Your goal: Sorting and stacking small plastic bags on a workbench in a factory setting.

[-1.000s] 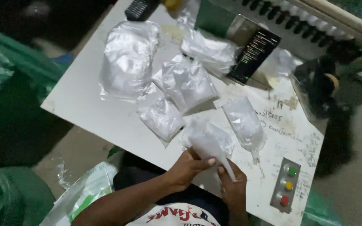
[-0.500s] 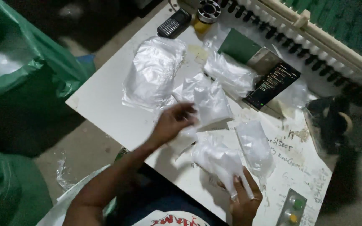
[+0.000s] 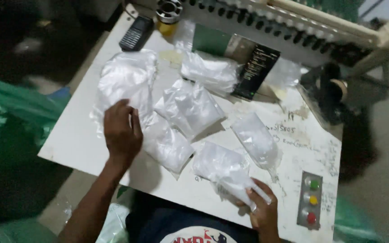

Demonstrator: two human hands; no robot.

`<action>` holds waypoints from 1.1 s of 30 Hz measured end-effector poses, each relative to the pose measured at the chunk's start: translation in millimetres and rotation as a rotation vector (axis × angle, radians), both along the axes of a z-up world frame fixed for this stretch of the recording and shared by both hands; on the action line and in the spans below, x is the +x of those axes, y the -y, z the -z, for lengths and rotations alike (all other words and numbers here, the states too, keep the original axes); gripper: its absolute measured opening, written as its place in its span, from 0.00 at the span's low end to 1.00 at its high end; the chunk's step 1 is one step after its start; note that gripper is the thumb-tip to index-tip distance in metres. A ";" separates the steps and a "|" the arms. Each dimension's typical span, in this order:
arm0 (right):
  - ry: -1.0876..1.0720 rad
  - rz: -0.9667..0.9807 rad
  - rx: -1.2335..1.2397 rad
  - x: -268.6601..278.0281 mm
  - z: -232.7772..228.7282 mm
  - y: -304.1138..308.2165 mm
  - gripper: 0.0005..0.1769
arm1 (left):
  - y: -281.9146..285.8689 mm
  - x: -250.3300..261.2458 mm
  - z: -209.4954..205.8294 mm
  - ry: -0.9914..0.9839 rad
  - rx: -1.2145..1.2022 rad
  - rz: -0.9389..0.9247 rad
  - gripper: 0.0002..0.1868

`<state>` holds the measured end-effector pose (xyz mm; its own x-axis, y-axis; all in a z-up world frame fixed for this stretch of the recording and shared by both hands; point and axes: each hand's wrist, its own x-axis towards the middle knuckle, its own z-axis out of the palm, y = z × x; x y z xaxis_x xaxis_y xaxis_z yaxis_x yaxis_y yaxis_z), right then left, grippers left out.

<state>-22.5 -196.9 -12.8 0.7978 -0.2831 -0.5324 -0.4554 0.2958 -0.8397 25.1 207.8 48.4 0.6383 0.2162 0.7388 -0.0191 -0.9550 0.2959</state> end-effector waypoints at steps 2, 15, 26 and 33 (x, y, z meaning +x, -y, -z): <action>0.107 0.003 -0.070 5.5 -5.3 20.7 0.27 | 56.9 -17.6 -7.3 -0.053 -0.414 0.281 0.11; 1.125 -0.668 -0.736 9.0 -53.3 28.1 0.26 | 178.3 -22.9 25.3 -0.668 -2.476 0.488 0.35; 0.916 -0.913 -0.888 18.7 -45.7 30.2 0.33 | 144.3 -46.5 1.1 -0.788 -1.462 0.135 0.09; 0.627 -0.439 0.303 1.9 -51.0 17.4 0.20 | 161.9 -54.9 39.0 -0.589 -1.743 0.323 0.06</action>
<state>-20.6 -214.3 38.1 0.9770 0.2083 0.0461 -0.0550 0.4547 -0.8889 -29.9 45.9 9.4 0.8620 0.2228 -0.4553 0.3406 0.4105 0.8458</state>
